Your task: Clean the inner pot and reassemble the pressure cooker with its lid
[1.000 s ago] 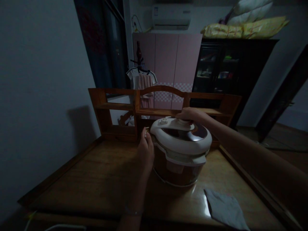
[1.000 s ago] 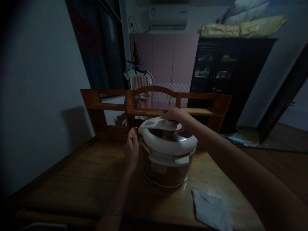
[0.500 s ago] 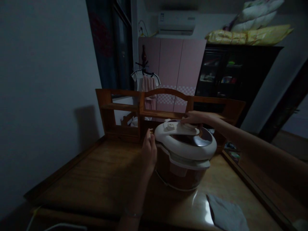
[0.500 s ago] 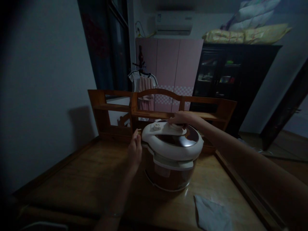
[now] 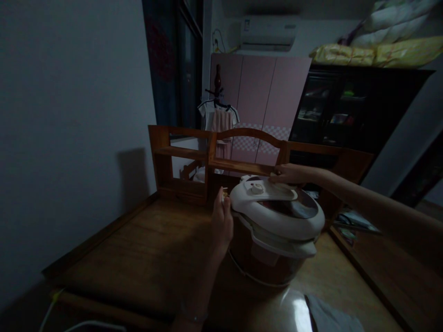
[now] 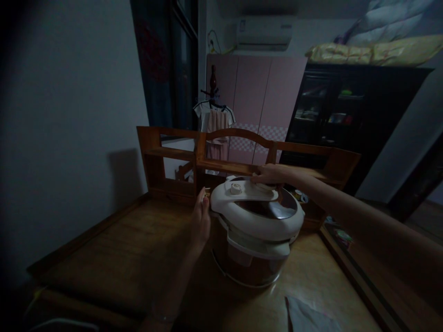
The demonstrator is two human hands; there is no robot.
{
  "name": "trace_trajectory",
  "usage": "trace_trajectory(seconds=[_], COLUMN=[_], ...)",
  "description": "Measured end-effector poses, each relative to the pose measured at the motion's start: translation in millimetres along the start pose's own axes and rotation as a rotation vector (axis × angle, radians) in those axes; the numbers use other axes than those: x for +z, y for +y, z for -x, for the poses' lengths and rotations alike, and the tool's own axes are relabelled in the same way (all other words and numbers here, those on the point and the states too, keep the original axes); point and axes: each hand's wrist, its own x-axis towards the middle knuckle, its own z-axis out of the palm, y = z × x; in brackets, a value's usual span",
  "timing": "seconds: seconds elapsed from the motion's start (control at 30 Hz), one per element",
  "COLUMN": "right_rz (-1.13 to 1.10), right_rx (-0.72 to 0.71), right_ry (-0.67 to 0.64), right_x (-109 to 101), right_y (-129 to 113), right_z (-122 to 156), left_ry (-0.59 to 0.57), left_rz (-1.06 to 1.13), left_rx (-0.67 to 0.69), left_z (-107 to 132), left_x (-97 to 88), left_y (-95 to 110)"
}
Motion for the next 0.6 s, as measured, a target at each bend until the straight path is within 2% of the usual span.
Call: trace_trajectory(seconds=[0.13, 0.23, 0.33, 0.43, 0.6], right_rz=[0.071, 0.176, 0.258, 0.214, 0.082], right_rx=[0.008, 0.059, 0.034, 0.036, 0.091], right_ry=[0.018, 0.056, 0.021, -0.006, -0.045], right_x=[3.2, 7.2, 6.9, 2.8, -2.5], right_y=[-2.8, -15.2, -27.6, -32.0, -24.2], right_z=[-3.8, 1.1, 6.5, 6.5, 1.3], left_ry=[0.0, -0.012, -0.02, -0.03, -0.01], left_rz=[0.032, 0.011, -0.005, -0.022, -0.029], left_rx=[-0.019, -0.012, -0.001, 0.007, 0.009], left_z=[0.5, 0.4, 0.1, -0.2, 0.4], left_x=[1.0, 0.2, -1.6, -2.8, -1.4], left_y=[1.4, 1.6, 0.6, -0.6, 0.2])
